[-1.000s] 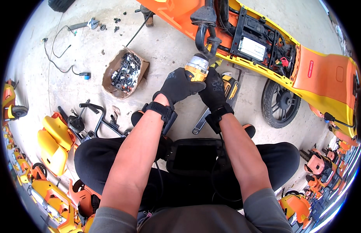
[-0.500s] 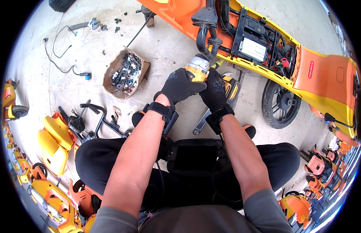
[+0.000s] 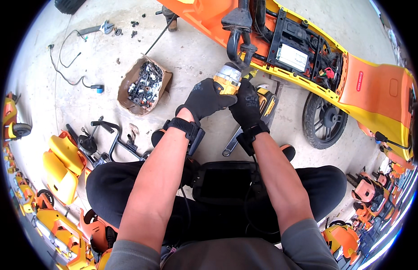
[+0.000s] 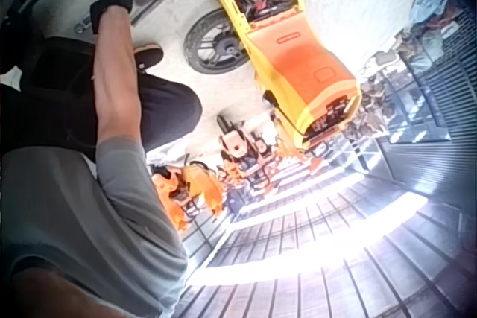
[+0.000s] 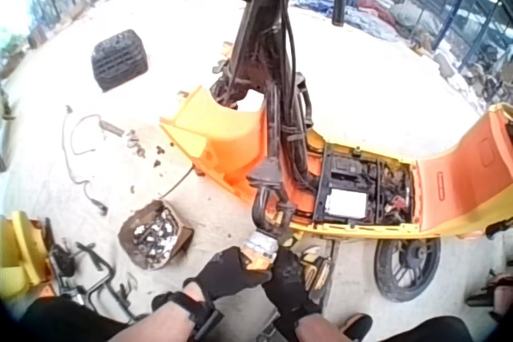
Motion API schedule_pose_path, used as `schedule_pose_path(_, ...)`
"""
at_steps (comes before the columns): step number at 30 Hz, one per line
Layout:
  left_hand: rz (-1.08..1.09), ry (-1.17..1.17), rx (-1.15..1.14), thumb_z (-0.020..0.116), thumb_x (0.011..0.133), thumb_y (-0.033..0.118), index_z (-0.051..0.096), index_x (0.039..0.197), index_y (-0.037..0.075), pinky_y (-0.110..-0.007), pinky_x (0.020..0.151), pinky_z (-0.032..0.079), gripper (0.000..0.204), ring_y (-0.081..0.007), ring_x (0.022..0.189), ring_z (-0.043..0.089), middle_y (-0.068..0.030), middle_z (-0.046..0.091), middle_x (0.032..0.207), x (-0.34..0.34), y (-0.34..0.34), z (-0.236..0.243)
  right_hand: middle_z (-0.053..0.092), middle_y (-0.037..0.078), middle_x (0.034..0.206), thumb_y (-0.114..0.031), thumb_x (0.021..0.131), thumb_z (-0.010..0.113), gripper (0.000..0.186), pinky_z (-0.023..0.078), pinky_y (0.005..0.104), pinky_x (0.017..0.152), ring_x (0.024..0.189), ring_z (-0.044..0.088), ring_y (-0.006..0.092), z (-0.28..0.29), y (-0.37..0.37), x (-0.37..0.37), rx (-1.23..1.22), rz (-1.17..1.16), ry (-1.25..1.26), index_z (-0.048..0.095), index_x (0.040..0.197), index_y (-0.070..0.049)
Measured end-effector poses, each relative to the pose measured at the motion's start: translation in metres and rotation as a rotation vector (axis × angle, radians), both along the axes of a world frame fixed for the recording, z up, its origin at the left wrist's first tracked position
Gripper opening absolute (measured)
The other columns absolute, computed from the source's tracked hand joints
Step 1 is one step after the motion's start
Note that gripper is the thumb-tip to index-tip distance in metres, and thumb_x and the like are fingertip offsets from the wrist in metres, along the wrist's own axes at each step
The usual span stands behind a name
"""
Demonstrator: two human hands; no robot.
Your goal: The person uses a power driver and their hands to disassemble components on an orange electric scooter, removing a plastic panel and manipulating wiring connectors.
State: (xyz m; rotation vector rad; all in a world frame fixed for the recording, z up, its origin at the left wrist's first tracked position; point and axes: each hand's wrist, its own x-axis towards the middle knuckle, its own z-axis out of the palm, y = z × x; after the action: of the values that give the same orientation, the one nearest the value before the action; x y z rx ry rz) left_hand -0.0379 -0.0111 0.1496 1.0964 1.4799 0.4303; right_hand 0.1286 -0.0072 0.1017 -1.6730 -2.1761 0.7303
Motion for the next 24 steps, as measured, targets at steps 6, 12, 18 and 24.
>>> schedule_pose_path(6, -0.028, -0.009, 0.0, 0.08, 0.073, 0.028, 0.066, 0.104, 0.002, -0.028, 0.065, 0.052, 0.043, -0.0117, 0.07, 0.065, -0.0053, 0.069, 0.082, -0.006, 0.003, -0.006, 0.058, 0.022, 0.098, -0.014, 0.075, 0.07, 0.042, 0.047, 0.0488, 0.081, 0.096, 0.057, 0.0402, 0.0, -0.002, -0.006, 0.012, -0.028, 0.012, 0.049, 0.109, -0.001)
schedule_pose_path(12, -0.027, 0.009, -0.014, 0.08, 0.073, 0.03, 0.068, 0.101, 0.001, -0.028, 0.066, 0.052, 0.042, -0.013, 0.07, 0.066, -0.0057, 0.07, 0.083, -0.006, 0.004, 0.0, 0.057, 0.022, 0.1, -0.014, 0.075, 0.07, 0.042, 0.047, 0.0487, 0.081, 0.096, 0.057, 0.0404, -0.001, -0.002, -0.005, -0.007, -0.024, -0.025, 0.049, 0.108, -0.001)
schedule_pose_path(18, -0.028, -0.027, 0.0, 0.081, 0.071, 0.033, 0.068, 0.101, 0.002, -0.029, 0.066, 0.052, 0.045, -0.0143, 0.071, 0.066, -0.0062, 0.07, 0.083, -0.006, 0.001, -0.01, 0.057, 0.022, 0.1, -0.014, 0.075, 0.07, 0.042, 0.047, 0.049, 0.082, 0.097, 0.056, 0.0405, -0.003, -0.002, -0.004, 0.0, -0.028, -0.036, 0.049, 0.109, 0.0)
schedule_pose_path(24, -0.033, -0.01, -0.006, 0.08, 0.071, 0.033, 0.068, 0.102, 0.002, -0.029, 0.066, 0.052, 0.045, -0.0153, 0.072, 0.066, -0.0068, 0.07, 0.084, -0.007, 0.002, -0.009, 0.057, 0.023, 0.101, -0.013, 0.076, 0.069, 0.042, 0.047, 0.0494, 0.082, 0.097, 0.056, 0.0413, 0.0, -0.004, -0.006, 0.008, -0.028, 0.014, 0.048, 0.11, 0.0)
